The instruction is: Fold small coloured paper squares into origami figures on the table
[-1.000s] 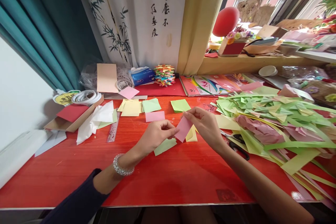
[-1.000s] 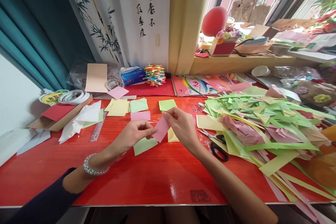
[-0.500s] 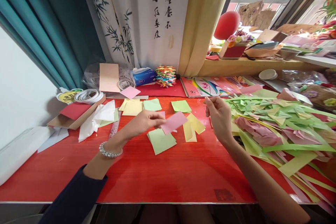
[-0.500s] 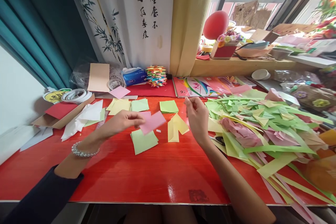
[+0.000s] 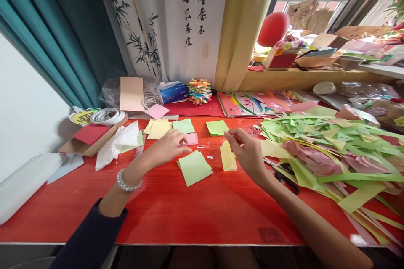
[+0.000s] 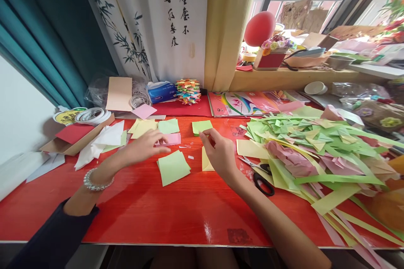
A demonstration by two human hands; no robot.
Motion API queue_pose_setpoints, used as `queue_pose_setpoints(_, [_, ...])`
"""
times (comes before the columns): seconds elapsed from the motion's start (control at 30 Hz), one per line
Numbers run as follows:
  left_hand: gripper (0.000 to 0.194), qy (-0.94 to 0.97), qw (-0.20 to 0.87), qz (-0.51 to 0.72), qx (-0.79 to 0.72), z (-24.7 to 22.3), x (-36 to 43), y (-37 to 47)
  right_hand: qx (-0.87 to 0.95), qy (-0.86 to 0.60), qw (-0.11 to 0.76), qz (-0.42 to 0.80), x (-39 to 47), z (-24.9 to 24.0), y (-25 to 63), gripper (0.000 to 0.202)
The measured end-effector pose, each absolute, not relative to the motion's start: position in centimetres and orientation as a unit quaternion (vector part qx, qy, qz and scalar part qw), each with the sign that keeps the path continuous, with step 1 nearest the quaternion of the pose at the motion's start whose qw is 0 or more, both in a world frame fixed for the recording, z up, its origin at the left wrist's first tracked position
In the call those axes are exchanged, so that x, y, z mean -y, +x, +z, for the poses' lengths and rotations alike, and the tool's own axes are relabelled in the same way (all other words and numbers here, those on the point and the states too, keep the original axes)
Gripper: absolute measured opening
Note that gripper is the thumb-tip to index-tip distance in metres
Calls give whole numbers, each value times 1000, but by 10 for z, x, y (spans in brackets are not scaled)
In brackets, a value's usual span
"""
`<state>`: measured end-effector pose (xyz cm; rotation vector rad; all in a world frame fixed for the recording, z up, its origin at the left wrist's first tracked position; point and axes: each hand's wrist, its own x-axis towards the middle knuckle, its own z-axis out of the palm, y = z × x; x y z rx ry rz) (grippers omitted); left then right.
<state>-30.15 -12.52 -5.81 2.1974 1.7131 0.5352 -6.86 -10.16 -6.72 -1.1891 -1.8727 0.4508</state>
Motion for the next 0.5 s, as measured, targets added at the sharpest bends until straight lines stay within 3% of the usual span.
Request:
queue_pose_setpoints(0.1, [39,810,202,85,-543,-61,134,-293,772,-462,415,134,108,-69,-72,24])
queue_pose_setpoints(0.2, [36,818,215,78,-528,-67,137,-287,799,-432,399,123,115,-70,-76,23])
queue_pose_setpoints(0.33, [14,807,246,99,-528,-59,137,-288,798,-388,380,262,121,-68,-79,21])
queue_pose_setpoints(0.43, [20,779,269,140,-549,-41,138,-290,730,-388,414,381,121,-65,-79,22])
queue_pose_setpoints(0.5, [23,725,313,239,-565,-31,139,-291,674,-389,430,458,119,-64,-80,27])
